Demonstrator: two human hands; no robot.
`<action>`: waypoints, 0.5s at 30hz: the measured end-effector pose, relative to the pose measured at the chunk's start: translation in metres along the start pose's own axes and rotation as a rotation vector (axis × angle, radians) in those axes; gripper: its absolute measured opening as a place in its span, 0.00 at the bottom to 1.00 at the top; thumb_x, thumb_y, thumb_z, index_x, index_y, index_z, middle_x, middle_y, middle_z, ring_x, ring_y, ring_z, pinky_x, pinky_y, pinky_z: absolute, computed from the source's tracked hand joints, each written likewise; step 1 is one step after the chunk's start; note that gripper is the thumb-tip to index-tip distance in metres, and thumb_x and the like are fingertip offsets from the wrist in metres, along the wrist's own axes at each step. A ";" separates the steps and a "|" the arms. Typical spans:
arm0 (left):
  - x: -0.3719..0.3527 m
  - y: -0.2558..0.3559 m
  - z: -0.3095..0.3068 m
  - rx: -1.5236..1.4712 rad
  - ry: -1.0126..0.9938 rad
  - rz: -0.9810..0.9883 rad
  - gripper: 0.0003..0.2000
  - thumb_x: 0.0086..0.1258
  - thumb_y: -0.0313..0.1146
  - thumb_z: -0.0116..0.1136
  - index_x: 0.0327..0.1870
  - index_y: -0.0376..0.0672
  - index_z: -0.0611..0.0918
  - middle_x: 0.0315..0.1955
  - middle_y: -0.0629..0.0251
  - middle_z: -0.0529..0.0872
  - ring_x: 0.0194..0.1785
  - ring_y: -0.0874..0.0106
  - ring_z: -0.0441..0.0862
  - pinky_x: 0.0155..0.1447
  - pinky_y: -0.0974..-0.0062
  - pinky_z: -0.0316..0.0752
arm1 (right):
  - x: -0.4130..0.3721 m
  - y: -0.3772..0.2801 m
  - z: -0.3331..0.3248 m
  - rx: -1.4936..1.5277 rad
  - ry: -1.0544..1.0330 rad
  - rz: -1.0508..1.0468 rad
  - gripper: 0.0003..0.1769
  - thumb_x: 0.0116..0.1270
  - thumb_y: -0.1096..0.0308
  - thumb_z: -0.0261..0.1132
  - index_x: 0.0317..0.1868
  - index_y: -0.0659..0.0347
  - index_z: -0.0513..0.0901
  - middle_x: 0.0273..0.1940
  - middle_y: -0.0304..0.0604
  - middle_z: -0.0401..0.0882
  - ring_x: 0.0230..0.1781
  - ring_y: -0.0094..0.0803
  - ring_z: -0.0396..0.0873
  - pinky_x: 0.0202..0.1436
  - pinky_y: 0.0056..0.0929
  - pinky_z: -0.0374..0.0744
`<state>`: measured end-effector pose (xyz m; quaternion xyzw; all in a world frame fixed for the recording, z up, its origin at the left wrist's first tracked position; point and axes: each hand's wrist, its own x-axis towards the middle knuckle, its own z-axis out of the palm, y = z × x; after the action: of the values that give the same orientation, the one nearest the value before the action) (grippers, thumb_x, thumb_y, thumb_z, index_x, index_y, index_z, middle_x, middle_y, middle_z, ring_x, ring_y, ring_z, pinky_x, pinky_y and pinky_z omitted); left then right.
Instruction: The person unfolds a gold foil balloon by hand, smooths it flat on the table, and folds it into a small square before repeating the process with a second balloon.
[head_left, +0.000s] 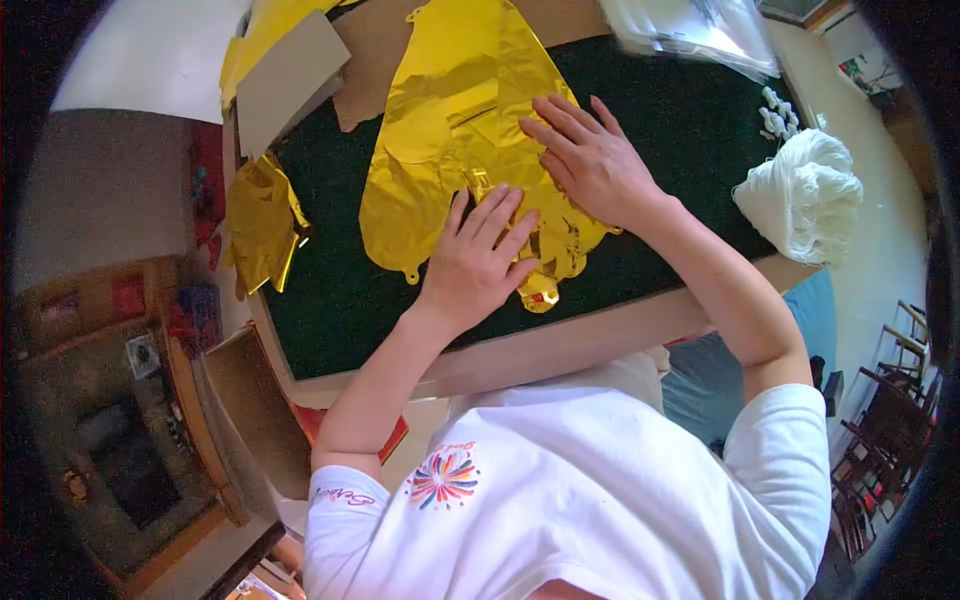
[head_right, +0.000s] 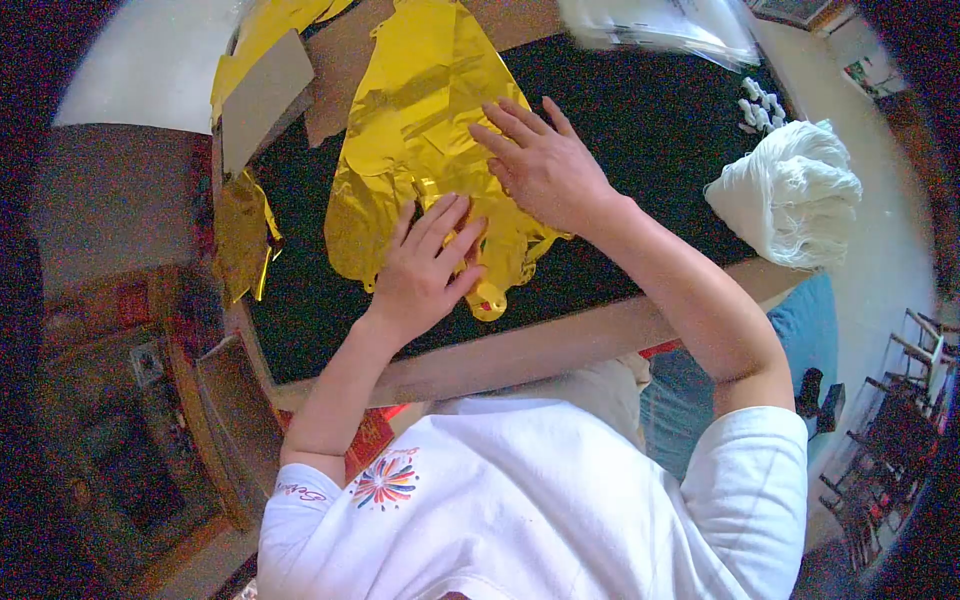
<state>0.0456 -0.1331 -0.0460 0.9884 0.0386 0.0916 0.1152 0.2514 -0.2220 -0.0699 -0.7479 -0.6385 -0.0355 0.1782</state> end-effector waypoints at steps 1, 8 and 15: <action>0.000 0.000 -0.001 0.015 0.012 0.011 0.24 0.61 0.41 0.63 0.59 0.44 0.76 0.62 0.56 0.72 0.69 0.60 0.65 0.72 0.53 0.56 | 0.000 -0.001 0.000 0.001 -0.001 0.003 0.24 0.72 0.62 0.53 0.67 0.51 0.68 0.70 0.42 0.63 0.73 0.37 0.58 0.76 0.49 0.51; 0.005 -0.003 0.002 -0.031 0.033 0.051 0.24 0.61 0.39 0.64 0.58 0.44 0.76 0.62 0.55 0.72 0.68 0.59 0.66 0.72 0.58 0.58 | 0.000 0.000 -0.001 0.008 -0.009 0.003 0.24 0.72 0.62 0.53 0.67 0.51 0.68 0.70 0.42 0.62 0.73 0.37 0.58 0.76 0.48 0.50; 0.006 -0.005 0.006 -0.062 0.013 0.052 0.25 0.62 0.39 0.63 0.60 0.44 0.74 0.63 0.56 0.70 0.69 0.59 0.64 0.71 0.57 0.58 | 0.000 0.000 -0.001 0.004 -0.011 0.002 0.24 0.72 0.63 0.53 0.68 0.51 0.68 0.70 0.42 0.63 0.73 0.37 0.58 0.76 0.48 0.50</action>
<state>0.0524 -0.1284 -0.0518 0.9843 0.0108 0.1023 0.1432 0.2518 -0.2221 -0.0691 -0.7484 -0.6387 -0.0299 0.1761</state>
